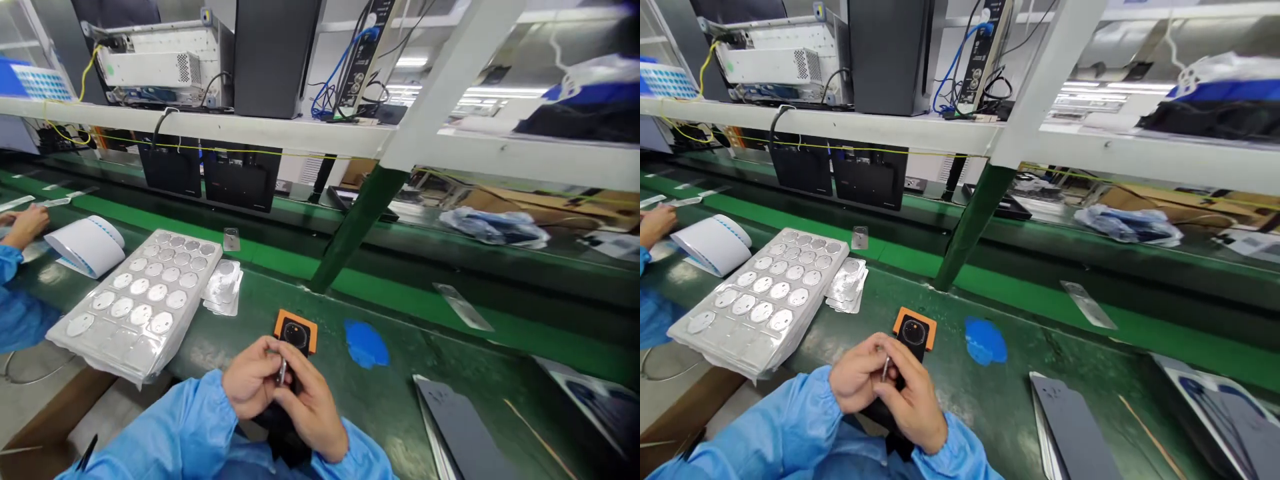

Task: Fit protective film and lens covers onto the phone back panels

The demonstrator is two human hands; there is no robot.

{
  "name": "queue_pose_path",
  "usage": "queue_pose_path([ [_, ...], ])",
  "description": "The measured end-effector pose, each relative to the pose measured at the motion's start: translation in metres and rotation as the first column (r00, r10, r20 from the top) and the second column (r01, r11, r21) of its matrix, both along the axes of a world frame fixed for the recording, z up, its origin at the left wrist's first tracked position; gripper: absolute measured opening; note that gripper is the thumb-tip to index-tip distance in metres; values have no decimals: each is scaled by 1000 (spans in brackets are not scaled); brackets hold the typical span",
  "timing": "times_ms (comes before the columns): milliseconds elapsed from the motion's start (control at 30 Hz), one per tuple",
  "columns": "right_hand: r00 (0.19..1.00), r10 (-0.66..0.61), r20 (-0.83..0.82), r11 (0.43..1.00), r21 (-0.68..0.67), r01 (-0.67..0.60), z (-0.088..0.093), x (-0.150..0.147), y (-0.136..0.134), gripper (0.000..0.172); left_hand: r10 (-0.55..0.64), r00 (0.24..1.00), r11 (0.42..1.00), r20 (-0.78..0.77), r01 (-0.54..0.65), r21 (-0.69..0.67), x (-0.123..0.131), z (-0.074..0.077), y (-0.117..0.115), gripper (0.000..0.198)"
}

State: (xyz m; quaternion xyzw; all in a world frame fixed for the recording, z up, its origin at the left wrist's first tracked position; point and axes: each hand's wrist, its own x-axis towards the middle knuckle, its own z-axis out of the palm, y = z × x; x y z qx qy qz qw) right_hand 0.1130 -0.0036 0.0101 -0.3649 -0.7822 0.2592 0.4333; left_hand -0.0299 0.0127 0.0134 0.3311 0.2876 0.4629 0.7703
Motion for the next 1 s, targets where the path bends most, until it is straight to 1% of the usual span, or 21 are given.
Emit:
queue_pose_path([
  [33,997,-67,28,998,3,67,0,10,6,60,46,996,998,-70,-43,51,5,-3,7,33],
  [67,987,-141,74,990,13,141,-1,19,14,61,122,977,987,-173,-101,125,4,-6,14,32],
  [100,967,-211,139,977,29,209,-3,27,23,61,221,931,963,-291,-161,216,0,-11,21,30],
  [133,939,-260,225,965,51,256,-5,34,35,60,326,855,928,-404,-208,309,-6,-17,27,27],
  [167,905,-282,319,959,74,273,-8,39,47,58,418,761,890,-496,-233,393,-12,-24,32,25],
  [233,839,-268,474,963,103,249,-15,45,69,52,540,591,826,-600,-234,514,-24,-41,38,19],
  [267,816,-251,520,967,107,229,-19,46,78,50,576,532,801,-621,-216,558,-28,-49,39,17],
  [333,800,-235,551,971,106,212,-26,45,88,49,623,469,757,-627,-158,634,-33,-64,39,15],
  [433,782,-270,561,963,132,237,-35,44,86,50,663,438,703,-608,-83,707,-32,-75,37,17],
  [500,770,-290,568,957,165,239,-40,45,79,42,677,426,683,-601,-59,728,-31,-78,37,17],
  [567,771,-280,572,960,180,215,-45,49,74,32,683,420,673,-598,-43,738,-31,-78,38,18],
  [633,782,-243,573,969,170,177,-48,55,72,26,688,416,665,-595,-32,746,-31,-79,38,18],
  [733,796,-196,573,980,150,133,-50,64,75,26,699,400,654,-593,-20,756,-31,-78,38,17],
  [833,799,-170,577,984,138,110,-48,64,75,27,710,396,626,-582,22,779,-27,-74,38,16],
  [900,790,-178,587,983,137,120,-44,60,70,30,710,406,591,-575,100,801,-20,-67,42,19],
  [967,781,-191,595,981,139,134,-39,61,61,33,703,396,547,-591,230,805,-11,-59,47,26],
  [1000,778,-210,592,977,147,152,-35,66,55,34,699,376,526,-608,307,793,-6,-56,50,31],
])
